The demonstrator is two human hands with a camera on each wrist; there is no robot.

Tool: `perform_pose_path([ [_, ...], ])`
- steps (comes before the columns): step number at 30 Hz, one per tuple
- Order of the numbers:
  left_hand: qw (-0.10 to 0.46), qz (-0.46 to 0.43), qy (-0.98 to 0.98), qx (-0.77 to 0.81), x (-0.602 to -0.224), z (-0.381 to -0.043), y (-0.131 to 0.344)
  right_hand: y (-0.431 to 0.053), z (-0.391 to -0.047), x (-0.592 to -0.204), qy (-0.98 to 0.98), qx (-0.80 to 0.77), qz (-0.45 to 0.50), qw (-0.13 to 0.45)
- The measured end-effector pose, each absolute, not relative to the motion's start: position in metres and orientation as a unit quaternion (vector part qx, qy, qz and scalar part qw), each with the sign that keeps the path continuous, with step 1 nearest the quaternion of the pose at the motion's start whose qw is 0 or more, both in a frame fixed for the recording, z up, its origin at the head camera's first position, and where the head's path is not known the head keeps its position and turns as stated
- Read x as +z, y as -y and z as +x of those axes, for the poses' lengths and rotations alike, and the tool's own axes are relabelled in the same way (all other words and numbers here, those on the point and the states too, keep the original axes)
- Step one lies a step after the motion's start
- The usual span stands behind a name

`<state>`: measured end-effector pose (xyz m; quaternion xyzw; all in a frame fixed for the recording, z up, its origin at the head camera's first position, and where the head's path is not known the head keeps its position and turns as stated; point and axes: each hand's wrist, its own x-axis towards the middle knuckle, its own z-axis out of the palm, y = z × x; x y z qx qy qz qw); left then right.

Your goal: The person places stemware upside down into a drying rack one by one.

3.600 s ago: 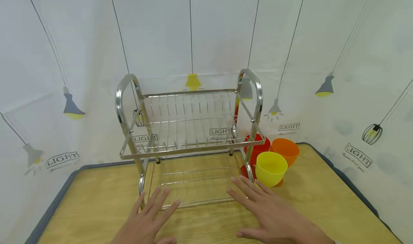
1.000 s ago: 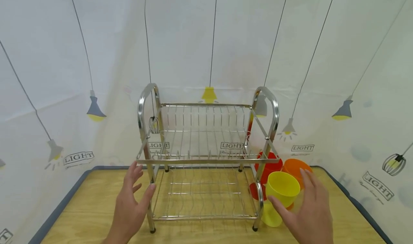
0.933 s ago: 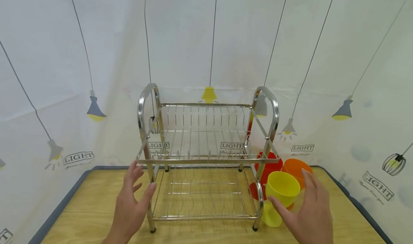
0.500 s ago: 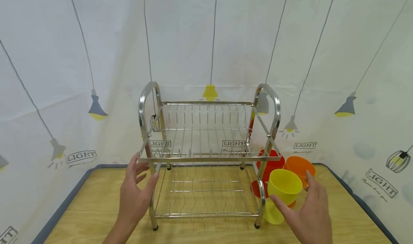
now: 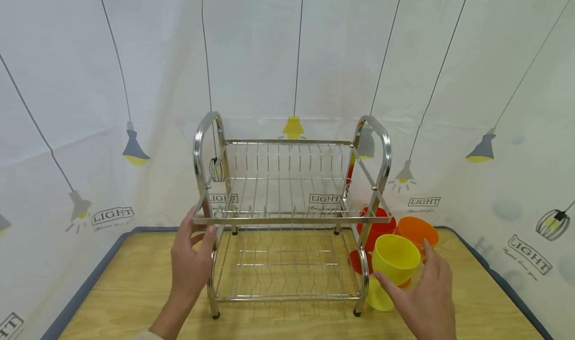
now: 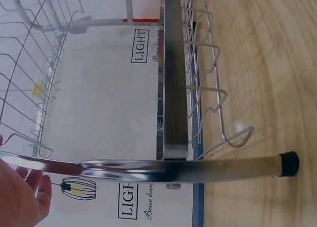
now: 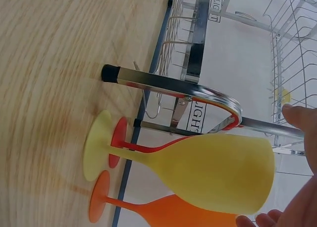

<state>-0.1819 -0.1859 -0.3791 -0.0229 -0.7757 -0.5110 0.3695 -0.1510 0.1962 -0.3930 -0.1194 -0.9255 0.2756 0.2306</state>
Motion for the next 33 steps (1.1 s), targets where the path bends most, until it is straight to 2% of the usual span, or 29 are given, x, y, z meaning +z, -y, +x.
perform_pose_path([
  [5, 0.379, -0.030, 0.770, -0.513, -0.378, -0.185, 0.186, -0.200, -0.154, -0.398, 0.926, 0.281, -0.123, 0.218],
  [13, 0.336, 0.000, 0.776, -0.533, -0.375, -0.189, 0.184, -0.204, -0.159, -0.407, 0.927, 0.296, -0.133, 0.190],
  [26, 0.337, 0.019, 0.794, -0.506, -0.373, -0.190, 0.186, -0.208, -0.168, -0.414, 0.921, 0.344, -0.135, 0.127],
  [33, 0.323, 0.022, 0.796, -0.512, -0.373, -0.192, 0.187, -0.213, -0.170, -0.415, 0.917, 0.358, -0.118, 0.128],
])
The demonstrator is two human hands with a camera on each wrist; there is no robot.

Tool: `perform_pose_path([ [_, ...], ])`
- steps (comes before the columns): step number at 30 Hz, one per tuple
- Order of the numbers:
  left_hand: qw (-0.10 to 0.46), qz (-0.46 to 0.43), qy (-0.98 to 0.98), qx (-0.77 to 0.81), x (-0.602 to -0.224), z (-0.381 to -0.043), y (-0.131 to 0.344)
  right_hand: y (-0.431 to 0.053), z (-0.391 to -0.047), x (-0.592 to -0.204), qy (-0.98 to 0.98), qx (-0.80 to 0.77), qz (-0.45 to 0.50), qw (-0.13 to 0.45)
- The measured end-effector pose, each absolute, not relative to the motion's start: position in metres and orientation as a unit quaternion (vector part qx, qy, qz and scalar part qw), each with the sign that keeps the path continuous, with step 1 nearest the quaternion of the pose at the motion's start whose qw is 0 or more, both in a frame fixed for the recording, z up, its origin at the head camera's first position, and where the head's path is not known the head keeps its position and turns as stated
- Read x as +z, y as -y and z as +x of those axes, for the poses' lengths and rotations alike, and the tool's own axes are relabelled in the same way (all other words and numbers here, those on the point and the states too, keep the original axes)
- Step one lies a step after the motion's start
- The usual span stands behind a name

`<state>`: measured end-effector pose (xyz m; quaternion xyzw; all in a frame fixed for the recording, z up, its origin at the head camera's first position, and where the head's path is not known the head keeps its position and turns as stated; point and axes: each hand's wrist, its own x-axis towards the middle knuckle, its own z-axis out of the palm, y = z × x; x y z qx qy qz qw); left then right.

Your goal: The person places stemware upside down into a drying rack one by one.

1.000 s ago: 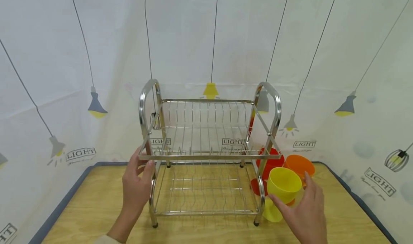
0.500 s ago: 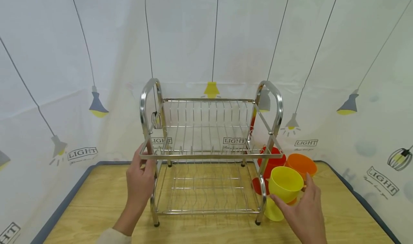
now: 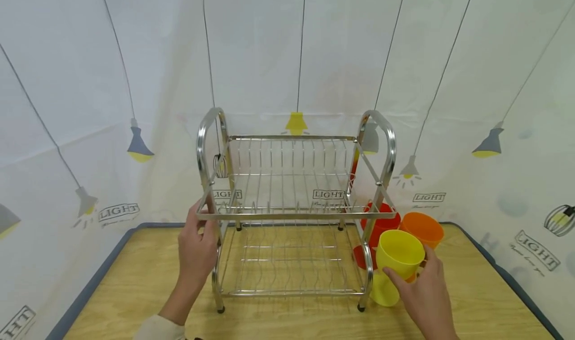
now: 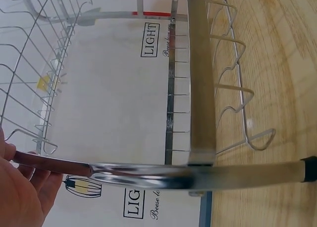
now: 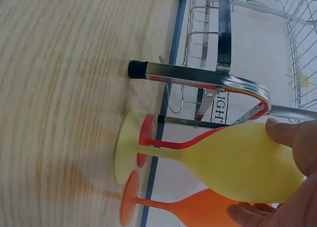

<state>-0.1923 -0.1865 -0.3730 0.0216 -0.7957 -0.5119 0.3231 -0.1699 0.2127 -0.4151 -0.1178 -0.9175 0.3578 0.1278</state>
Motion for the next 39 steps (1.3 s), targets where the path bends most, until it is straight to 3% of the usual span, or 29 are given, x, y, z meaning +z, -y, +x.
perform_pose_path([
  [10, 0.320, 0.018, 0.801, -0.506, -0.376, -0.193, 0.187, -0.214, -0.166, -0.408, 0.901, 0.403, -0.123, 0.101],
  [20, 0.314, 0.009, 0.807, -0.500, -0.377, -0.195, 0.187, -0.215, -0.155, -0.391, 0.900, 0.404, -0.109, 0.122],
  [39, 0.318, -0.001, 0.814, -0.487, -0.375, -0.194, 0.193, -0.199, -0.140, -0.357, 0.884, 0.417, 0.012, 0.212],
])
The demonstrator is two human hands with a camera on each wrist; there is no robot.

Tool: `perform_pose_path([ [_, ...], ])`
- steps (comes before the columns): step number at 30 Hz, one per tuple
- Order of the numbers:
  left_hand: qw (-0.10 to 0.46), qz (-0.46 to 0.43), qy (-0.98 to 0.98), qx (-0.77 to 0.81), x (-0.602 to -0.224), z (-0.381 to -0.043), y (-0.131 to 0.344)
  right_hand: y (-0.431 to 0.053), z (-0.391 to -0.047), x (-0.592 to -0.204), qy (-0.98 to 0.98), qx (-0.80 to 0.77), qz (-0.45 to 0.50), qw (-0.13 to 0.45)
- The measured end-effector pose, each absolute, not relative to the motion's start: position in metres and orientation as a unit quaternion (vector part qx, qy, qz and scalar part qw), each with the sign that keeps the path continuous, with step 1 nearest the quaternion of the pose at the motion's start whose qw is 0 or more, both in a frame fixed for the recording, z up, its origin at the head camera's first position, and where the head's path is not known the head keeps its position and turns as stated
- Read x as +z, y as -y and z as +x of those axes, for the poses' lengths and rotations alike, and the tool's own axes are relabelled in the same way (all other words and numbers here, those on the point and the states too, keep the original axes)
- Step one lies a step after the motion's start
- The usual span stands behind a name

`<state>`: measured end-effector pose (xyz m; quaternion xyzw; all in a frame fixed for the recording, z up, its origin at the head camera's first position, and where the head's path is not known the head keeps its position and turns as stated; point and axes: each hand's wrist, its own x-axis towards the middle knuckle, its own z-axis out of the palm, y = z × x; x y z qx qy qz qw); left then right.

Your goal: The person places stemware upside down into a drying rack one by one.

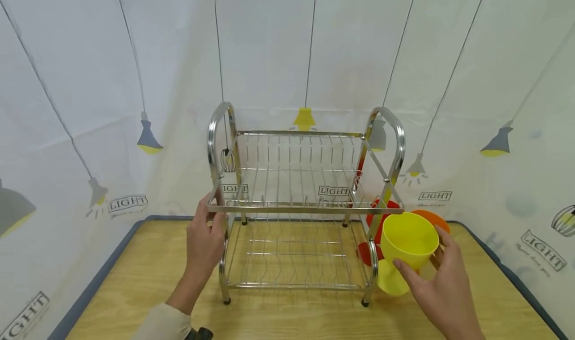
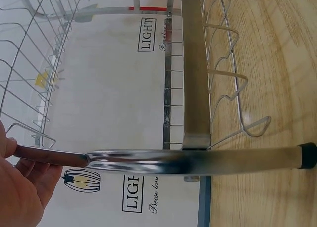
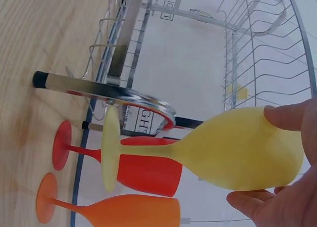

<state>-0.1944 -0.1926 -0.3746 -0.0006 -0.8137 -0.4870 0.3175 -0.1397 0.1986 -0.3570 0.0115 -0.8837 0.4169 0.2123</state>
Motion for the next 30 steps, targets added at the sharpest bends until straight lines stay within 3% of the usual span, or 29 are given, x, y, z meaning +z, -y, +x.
perform_pose_path([
  [17, 0.328, -0.008, 0.813, -0.480, -0.372, -0.195, 0.192, -0.186, -0.130, -0.337, 0.888, 0.394, 0.042, 0.232],
  [30, 0.331, -0.016, 0.814, -0.477, -0.377, -0.194, 0.193, -0.183, -0.128, -0.333, 0.881, 0.451, 0.028, 0.140],
])
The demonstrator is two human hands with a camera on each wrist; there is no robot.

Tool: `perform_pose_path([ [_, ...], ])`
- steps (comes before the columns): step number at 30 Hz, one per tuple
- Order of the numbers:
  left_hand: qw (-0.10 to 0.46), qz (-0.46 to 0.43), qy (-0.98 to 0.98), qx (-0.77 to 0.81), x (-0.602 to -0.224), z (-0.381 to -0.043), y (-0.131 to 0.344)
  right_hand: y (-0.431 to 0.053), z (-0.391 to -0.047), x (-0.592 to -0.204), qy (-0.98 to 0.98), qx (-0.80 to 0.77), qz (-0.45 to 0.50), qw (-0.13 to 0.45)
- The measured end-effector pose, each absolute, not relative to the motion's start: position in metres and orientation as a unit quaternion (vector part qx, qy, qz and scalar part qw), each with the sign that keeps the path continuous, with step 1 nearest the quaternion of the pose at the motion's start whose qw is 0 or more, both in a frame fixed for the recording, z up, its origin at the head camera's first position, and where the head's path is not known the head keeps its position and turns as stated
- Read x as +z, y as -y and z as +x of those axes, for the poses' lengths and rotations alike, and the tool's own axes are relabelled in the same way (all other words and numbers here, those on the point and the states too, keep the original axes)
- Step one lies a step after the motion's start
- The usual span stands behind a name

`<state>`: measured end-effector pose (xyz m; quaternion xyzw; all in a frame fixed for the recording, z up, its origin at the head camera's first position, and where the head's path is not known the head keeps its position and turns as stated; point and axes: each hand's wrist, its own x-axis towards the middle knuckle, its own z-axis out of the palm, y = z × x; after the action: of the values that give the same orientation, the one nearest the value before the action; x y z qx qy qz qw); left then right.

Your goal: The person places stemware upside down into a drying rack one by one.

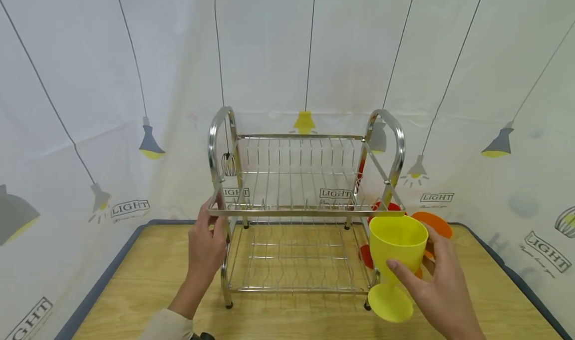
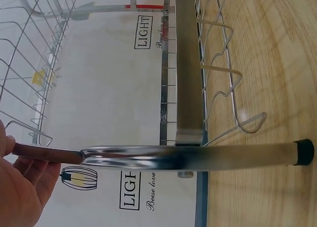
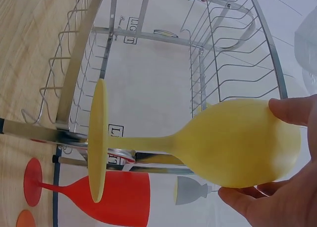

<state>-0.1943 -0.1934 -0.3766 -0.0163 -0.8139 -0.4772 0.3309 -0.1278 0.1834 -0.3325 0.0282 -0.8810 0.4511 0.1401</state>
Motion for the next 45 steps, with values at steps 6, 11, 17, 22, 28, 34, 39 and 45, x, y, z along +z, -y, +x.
perform_pose_path([
  [6, 0.338, -0.020, 0.813, -0.474, -0.377, -0.194, 0.194, -0.178, -0.129, -0.333, 0.870, 0.481, 0.029, 0.105],
  [11, 0.337, -0.013, 0.815, -0.472, -0.377, -0.193, 0.194, -0.170, -0.132, -0.336, 0.859, 0.503, 0.043, 0.079],
  [17, 0.345, -0.017, 0.816, -0.464, -0.377, -0.194, 0.191, -0.167, -0.135, -0.340, 0.845, 0.529, 0.055, 0.062],
  [22, 0.344, -0.018, 0.819, -0.459, -0.376, -0.195, 0.190, -0.165, -0.136, -0.341, 0.840, 0.537, 0.058, 0.057],
  [28, 0.337, -0.003, 0.826, -0.451, -0.377, -0.194, 0.192, -0.159, -0.137, -0.342, 0.829, 0.551, 0.073, 0.061],
  [34, 0.338, 0.000, 0.826, -0.451, -0.377, -0.191, 0.194, -0.151, -0.139, -0.342, 0.820, 0.565, 0.075, 0.047],
  [39, 0.353, -0.008, 0.824, -0.442, -0.378, -0.192, 0.194, -0.146, -0.141, -0.342, 0.816, 0.568, 0.089, 0.052],
  [45, 0.367, -0.019, 0.826, -0.428, -0.379, -0.193, 0.192, -0.145, -0.143, -0.340, 0.817, 0.565, 0.103, 0.059],
])
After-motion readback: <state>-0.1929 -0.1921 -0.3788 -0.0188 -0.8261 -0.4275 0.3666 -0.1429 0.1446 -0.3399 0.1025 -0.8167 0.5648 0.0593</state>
